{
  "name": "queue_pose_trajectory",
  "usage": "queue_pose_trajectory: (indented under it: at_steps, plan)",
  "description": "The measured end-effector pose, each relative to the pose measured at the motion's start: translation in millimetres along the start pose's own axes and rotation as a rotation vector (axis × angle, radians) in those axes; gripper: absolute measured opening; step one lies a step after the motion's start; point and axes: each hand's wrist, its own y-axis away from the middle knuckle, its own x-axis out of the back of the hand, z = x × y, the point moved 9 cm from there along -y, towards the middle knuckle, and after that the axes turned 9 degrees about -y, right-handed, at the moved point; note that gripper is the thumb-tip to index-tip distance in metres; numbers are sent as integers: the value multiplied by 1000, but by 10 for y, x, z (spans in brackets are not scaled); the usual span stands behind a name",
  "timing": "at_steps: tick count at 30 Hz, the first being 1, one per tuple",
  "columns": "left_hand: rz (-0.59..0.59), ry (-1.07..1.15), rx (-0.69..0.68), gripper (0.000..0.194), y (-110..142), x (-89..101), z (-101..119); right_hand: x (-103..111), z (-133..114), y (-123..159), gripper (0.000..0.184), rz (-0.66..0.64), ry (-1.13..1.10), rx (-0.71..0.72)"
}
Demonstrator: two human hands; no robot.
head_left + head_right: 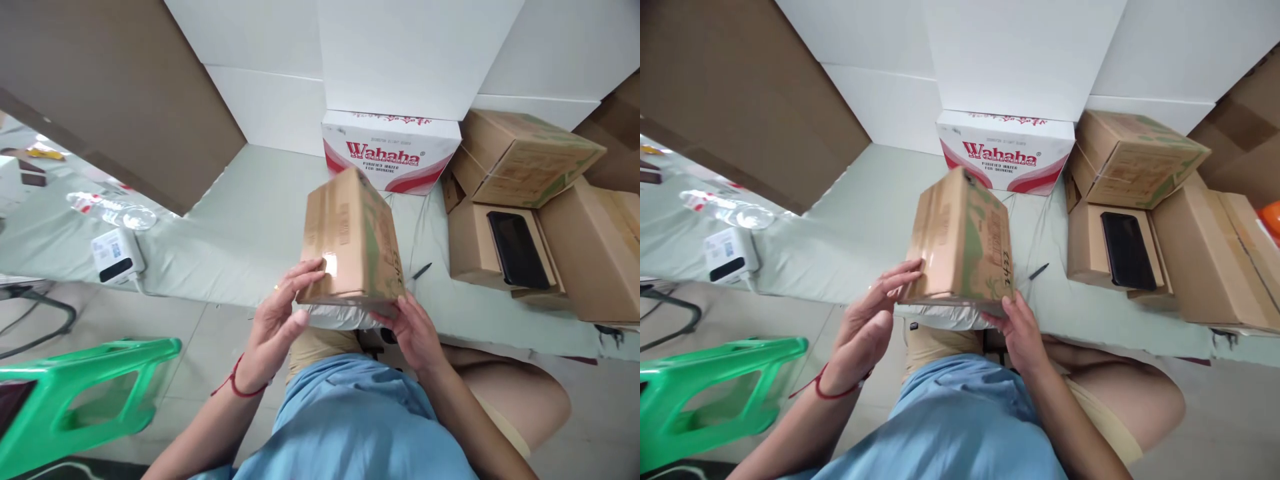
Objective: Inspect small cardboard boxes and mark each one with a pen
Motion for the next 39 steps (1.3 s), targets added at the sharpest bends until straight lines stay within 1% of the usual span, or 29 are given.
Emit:
queue_pose_trajectory:
  at_steps: [2,3,4,5,6,8,10,11,13,14,15,16,18,20,22,26,28,30,33,34,36,37,39]
  plan:
    - [0,-71,-156,40,-25,-41,219,73,236,75,50,9,-64,-144]
    - [12,-106,-221,41,-25,-64,291,93,351,114,54,-2,-41,-221]
    - [33,-137,-257,43,-23,-80,324,115,446,150,57,-17,20,-290]
    - [58,-154,-263,43,-23,-86,318,150,500,176,59,-25,106,-332]
    - [86,-147,-242,42,-25,-79,278,194,506,187,60,-26,200,-345]
    - [149,-65,-143,37,-34,-26,120,284,381,174,59,-6,343,-290]
    - [199,53,-11,34,-37,31,-89,354,133,155,61,43,375,-176]
    - [195,112,62,35,-35,31,-200,379,0,157,62,75,367,-121]
    - [136,217,195,42,-15,-35,-389,399,-249,189,63,138,340,-20]
    - [94,268,236,46,5,-86,-449,373,-346,212,63,145,322,20]
    - [49,318,250,49,29,-141,-477,313,-413,235,62,119,305,43]
    - [3,354,237,52,54,-194,-472,230,-457,255,61,69,290,58]
    - [-78,371,158,57,102,-278,-401,53,-506,290,59,-50,285,79]
    - [-139,344,72,60,140,-338,-313,-43,-532,303,57,-116,294,96]
    - [-162,317,2,56,147,-364,-243,-22,-539,288,55,-103,263,91]
    - [-192,326,-98,43,82,-401,-164,143,-522,250,60,-28,176,26]
    - [-207,305,-137,41,19,-424,-149,219,-543,236,59,7,182,20]
    - [-212,228,-178,40,-62,-444,-140,288,-577,203,55,47,184,31]
    - [-237,124,-173,39,-202,-495,-171,397,-664,110,48,141,176,76]
    - [-248,124,-153,39,-247,-511,-188,422,-705,74,45,170,186,95]
    - [-241,201,-98,39,-334,-507,-214,423,-801,12,40,196,229,134]
    - [-210,264,-70,39,-376,-476,-221,399,-848,-11,39,190,251,150]
    - [-108,396,-7,40,-447,-377,-235,332,-918,-35,40,162,265,161]
